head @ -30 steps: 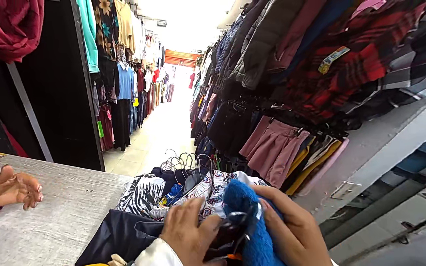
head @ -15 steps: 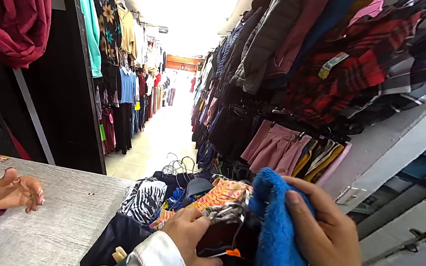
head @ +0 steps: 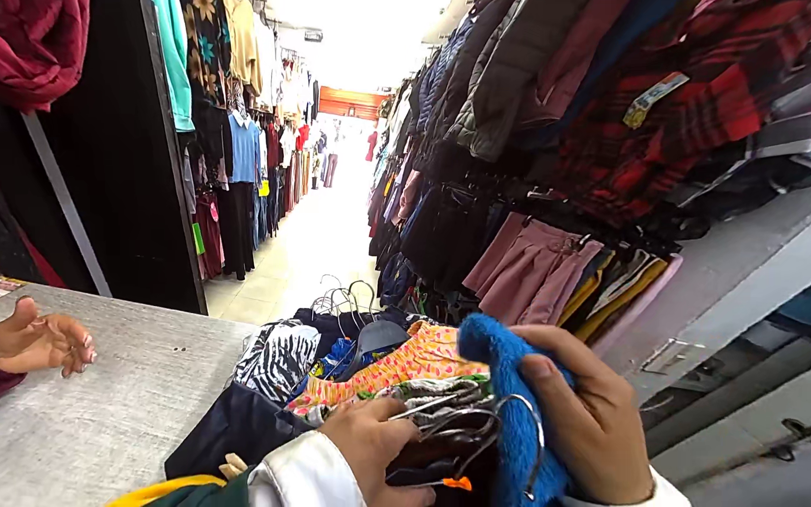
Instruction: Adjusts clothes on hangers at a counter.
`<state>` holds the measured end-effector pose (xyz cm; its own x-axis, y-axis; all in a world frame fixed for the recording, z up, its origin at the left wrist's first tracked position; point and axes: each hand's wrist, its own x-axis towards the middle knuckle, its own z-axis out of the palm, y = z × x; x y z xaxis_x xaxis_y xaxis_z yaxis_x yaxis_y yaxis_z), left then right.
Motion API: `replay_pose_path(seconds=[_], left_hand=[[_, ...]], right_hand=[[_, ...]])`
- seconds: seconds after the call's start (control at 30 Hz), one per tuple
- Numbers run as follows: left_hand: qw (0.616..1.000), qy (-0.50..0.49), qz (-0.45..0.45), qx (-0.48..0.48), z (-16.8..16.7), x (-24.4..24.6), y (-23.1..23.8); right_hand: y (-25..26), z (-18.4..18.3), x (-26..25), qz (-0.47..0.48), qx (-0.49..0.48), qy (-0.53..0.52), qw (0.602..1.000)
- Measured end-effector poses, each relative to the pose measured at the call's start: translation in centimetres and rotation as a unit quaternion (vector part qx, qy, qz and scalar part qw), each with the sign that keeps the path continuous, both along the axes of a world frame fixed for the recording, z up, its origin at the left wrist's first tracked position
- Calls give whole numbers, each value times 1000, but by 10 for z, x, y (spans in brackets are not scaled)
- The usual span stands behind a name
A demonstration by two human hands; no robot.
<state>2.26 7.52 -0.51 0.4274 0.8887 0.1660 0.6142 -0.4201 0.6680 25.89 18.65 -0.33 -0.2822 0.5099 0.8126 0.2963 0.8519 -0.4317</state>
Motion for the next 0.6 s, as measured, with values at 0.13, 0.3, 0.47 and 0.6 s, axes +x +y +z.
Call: replay_pose_path(seconds=[0.13,0.3,0.47,0.6], left_hand=[[999,28,24,-18,-5,0,3],[999,29,37,-19,-4,1,6],[999,20,50,6,-9,2,4],[997,34,68,-11,-2,2,7]], right_hand=[[-4,-6,-14,-59,18,44,997],[-1,-2,-8,-72,4,-96,993],[8,4,10,-151,-30,-88,984],[5,16,19,-157,-16,-22,987]])
